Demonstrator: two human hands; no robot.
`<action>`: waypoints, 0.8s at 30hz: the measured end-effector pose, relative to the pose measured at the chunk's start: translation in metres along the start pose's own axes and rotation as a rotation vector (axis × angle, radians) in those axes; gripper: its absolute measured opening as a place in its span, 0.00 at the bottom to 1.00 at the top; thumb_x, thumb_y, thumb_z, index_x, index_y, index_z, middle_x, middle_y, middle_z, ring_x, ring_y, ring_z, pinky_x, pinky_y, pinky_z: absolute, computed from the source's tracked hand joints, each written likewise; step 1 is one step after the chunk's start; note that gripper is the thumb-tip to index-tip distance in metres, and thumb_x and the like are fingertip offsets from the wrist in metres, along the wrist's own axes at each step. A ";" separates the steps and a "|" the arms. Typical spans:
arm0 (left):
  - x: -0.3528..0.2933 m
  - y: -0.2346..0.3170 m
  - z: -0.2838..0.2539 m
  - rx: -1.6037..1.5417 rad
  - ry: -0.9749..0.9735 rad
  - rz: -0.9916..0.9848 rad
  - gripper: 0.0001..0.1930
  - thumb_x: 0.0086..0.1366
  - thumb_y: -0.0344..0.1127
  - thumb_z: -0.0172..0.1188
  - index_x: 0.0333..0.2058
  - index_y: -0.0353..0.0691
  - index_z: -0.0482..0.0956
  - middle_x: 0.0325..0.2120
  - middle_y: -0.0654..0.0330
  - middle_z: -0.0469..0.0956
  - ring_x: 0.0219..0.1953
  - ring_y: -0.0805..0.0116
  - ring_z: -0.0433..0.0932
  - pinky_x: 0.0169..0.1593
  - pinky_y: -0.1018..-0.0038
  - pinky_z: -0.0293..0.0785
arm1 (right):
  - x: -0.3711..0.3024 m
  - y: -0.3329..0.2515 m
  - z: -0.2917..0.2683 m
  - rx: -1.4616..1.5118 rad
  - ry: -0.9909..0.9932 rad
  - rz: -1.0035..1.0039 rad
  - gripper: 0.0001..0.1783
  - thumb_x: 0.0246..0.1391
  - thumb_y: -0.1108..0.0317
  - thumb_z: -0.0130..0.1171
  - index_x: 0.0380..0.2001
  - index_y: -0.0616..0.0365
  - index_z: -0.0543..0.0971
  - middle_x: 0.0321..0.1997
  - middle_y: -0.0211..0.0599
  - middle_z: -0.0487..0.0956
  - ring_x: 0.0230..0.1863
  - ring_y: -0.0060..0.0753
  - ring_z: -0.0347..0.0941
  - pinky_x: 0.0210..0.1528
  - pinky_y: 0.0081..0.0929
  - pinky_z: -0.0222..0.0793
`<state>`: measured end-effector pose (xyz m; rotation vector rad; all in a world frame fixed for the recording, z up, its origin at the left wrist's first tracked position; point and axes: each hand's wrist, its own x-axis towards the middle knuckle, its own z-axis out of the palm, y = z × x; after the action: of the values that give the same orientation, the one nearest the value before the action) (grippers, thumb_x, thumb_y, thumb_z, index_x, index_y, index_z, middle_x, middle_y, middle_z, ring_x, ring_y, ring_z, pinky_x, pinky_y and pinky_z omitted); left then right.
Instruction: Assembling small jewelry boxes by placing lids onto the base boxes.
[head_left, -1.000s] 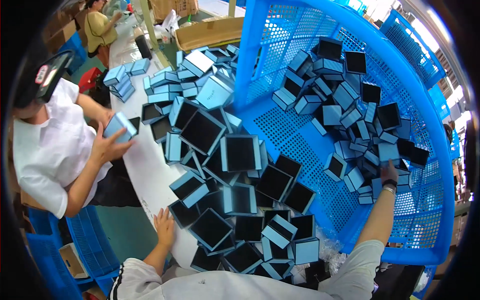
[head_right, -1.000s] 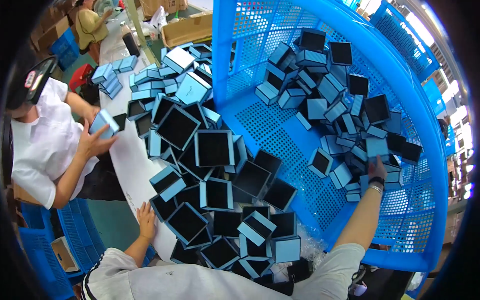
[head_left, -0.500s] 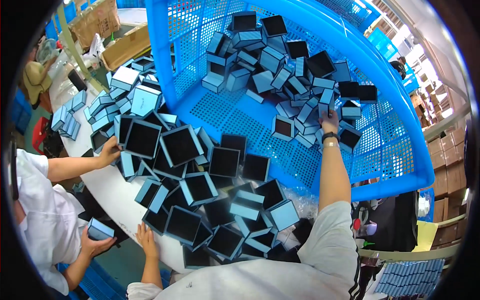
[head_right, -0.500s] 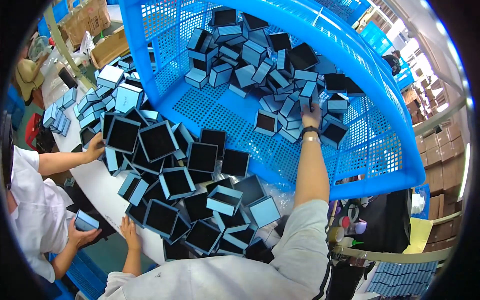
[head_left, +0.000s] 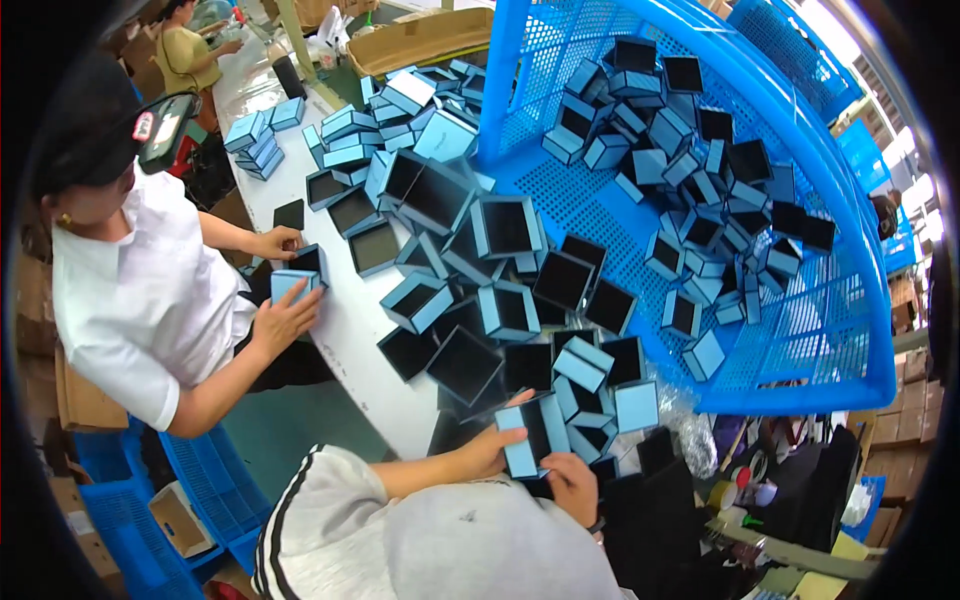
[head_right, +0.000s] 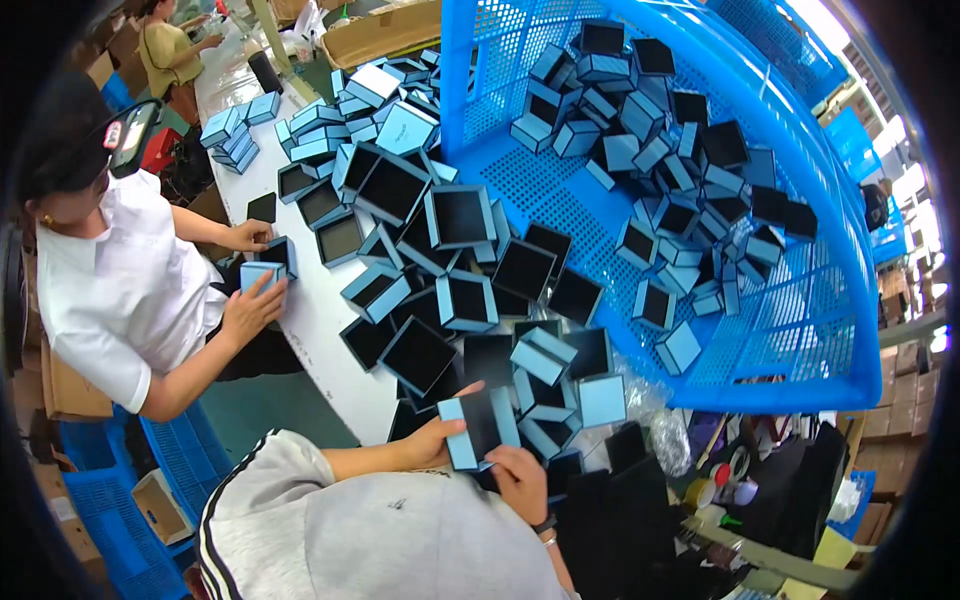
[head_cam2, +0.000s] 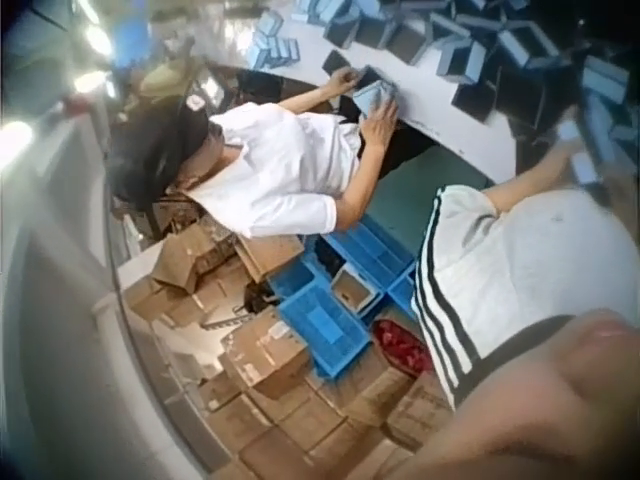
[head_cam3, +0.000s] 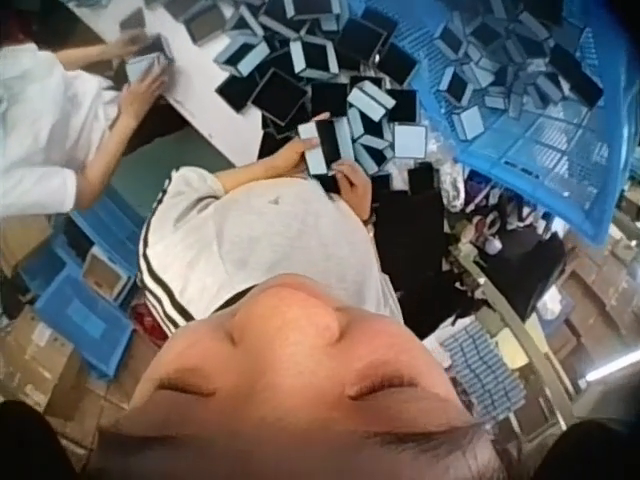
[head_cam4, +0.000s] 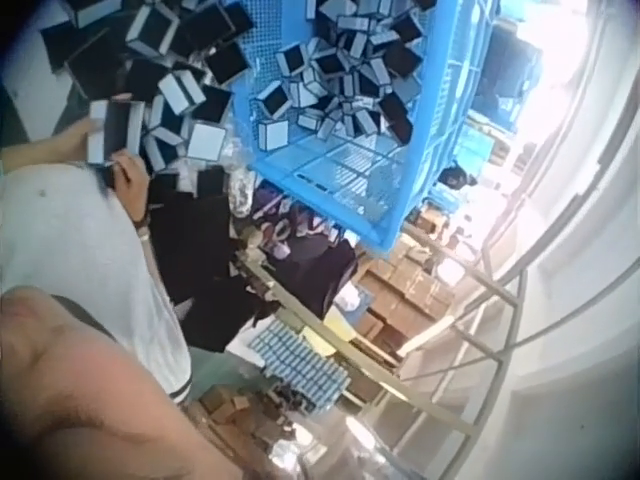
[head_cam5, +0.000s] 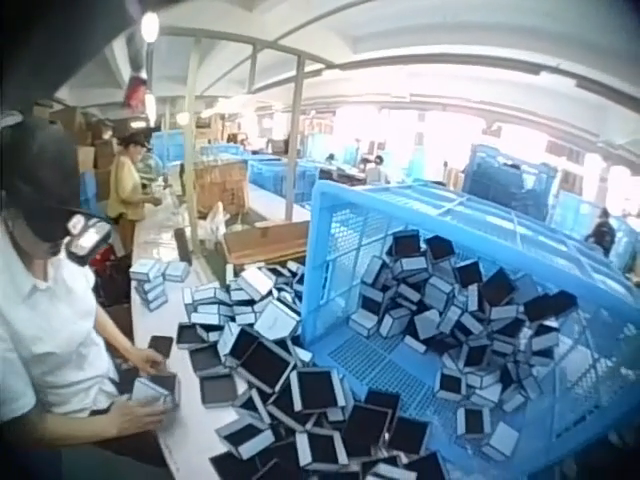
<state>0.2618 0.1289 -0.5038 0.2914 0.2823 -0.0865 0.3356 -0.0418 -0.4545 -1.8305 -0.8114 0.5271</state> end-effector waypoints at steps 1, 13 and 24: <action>-0.004 -0.003 0.005 -0.022 -0.036 0.006 0.40 0.60 0.37 0.59 0.66 0.56 0.44 0.58 0.58 0.59 0.57 0.63 0.62 0.57 0.65 0.63 | -0.003 -0.008 -0.007 0.062 -0.025 0.037 0.12 0.43 0.84 0.56 0.33 0.60 0.78 0.36 0.40 0.78 0.39 0.39 0.75 0.40 0.27 0.70; -0.071 0.020 0.012 0.011 -0.232 -0.082 0.36 0.63 0.58 0.45 0.66 0.55 0.45 0.62 0.55 0.55 0.61 0.61 0.61 0.61 0.62 0.62 | -0.194 0.198 -0.098 -0.813 0.397 1.269 0.45 0.46 0.36 0.57 0.64 0.44 0.57 0.69 0.54 0.48 0.68 0.62 0.42 0.64 0.57 0.44; -0.105 -0.006 0.013 0.374 -0.306 -0.313 0.53 0.44 0.50 0.71 0.64 0.39 0.49 0.58 0.53 0.62 0.59 0.64 0.64 0.60 0.71 0.62 | -0.173 0.190 -0.052 -0.741 0.608 0.763 0.46 0.40 0.44 0.66 0.59 0.56 0.62 0.56 0.52 0.68 0.58 0.57 0.61 0.59 0.47 0.57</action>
<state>0.1636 0.1242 -0.4629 0.5966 0.0019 -0.4922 0.3088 -0.2501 -0.6120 -2.7905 0.1867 0.0790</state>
